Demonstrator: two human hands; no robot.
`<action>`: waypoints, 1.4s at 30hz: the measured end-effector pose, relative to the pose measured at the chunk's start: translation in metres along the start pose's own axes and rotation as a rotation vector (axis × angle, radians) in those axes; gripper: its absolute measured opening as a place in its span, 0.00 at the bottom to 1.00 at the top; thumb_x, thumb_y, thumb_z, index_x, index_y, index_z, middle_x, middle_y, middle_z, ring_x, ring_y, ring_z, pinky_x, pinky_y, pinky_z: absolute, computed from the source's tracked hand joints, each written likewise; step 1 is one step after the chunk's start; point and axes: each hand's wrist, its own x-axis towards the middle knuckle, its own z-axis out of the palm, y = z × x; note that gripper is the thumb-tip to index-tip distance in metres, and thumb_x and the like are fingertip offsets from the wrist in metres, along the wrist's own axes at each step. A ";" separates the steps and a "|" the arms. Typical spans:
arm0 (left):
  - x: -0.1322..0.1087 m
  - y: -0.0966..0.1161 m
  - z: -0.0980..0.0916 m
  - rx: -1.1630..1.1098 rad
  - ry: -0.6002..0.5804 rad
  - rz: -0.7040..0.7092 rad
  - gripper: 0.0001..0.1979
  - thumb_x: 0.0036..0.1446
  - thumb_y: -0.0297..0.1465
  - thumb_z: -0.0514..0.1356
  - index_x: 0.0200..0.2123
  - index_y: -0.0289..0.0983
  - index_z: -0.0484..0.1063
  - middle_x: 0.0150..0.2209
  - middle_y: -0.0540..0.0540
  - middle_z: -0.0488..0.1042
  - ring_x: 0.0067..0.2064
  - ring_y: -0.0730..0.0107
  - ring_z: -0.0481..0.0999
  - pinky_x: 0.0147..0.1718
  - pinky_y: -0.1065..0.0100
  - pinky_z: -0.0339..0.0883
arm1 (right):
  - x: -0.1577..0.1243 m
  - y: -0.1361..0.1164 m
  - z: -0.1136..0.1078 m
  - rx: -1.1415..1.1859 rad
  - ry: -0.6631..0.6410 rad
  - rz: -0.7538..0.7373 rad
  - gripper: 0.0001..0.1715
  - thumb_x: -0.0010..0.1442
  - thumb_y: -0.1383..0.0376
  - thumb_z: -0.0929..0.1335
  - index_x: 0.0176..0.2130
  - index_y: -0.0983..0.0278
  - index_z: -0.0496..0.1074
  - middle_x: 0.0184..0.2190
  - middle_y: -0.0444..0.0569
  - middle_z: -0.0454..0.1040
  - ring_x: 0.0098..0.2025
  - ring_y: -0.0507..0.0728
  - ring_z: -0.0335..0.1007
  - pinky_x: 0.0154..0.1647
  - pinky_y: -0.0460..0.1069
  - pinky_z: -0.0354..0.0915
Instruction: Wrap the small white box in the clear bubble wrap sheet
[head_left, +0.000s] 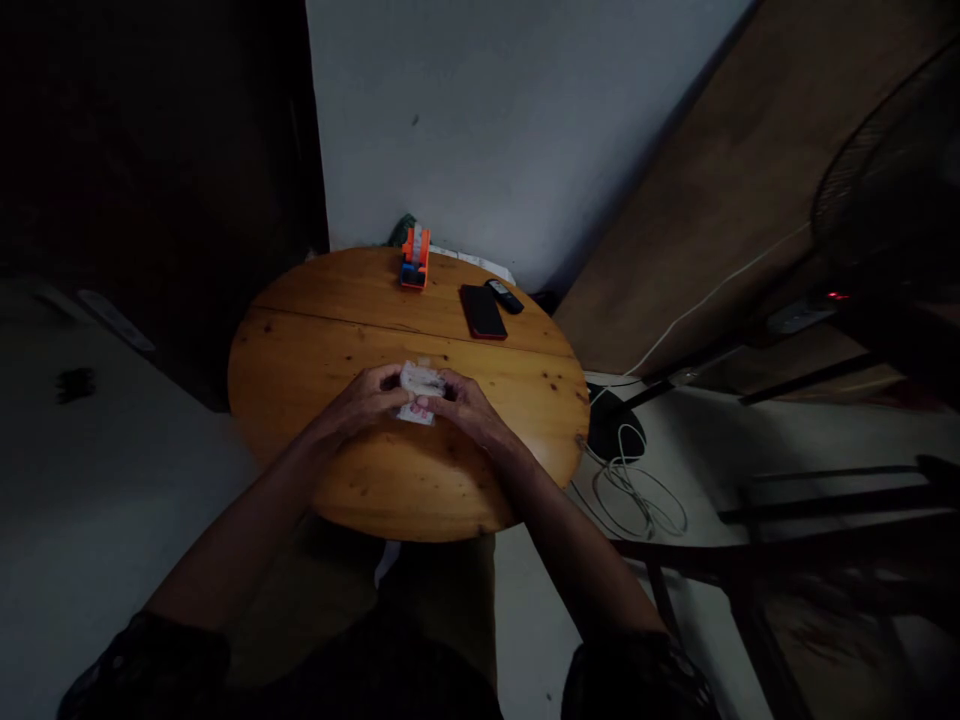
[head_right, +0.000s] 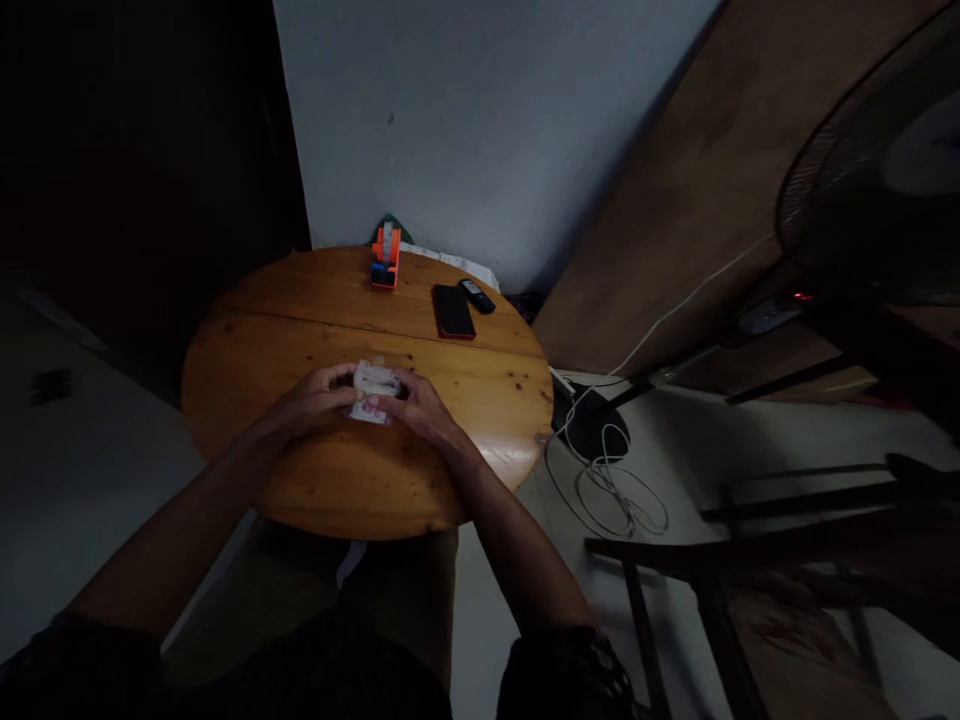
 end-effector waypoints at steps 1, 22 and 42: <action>0.000 0.000 0.000 0.002 -0.004 0.010 0.26 0.44 0.35 0.67 0.48 0.33 0.76 0.44 0.42 0.81 0.42 0.58 0.80 0.43 0.62 0.73 | 0.001 0.000 0.000 -0.017 0.006 -0.003 0.28 0.48 0.53 0.77 0.44 0.65 0.76 0.39 0.47 0.79 0.42 0.57 0.74 0.43 0.49 0.68; 0.009 -0.011 0.003 0.184 0.178 0.086 0.24 0.47 0.38 0.62 0.47 0.34 0.74 0.42 0.45 0.79 0.43 0.63 0.78 0.45 0.63 0.71 | 0.021 0.009 -0.011 -0.474 -0.019 -0.255 0.30 0.63 0.41 0.65 0.33 0.63 0.79 0.32 0.48 0.74 0.39 0.57 0.69 0.43 0.50 0.63; 0.010 -0.013 0.005 0.066 0.160 0.084 0.33 0.45 0.34 0.63 0.57 0.33 0.69 0.48 0.43 0.78 0.44 0.65 0.78 0.43 0.67 0.71 | 0.053 0.002 -0.007 0.145 0.097 0.011 0.18 0.43 0.53 0.76 0.30 0.62 0.75 0.28 0.42 0.75 0.31 0.52 0.68 0.36 0.48 0.64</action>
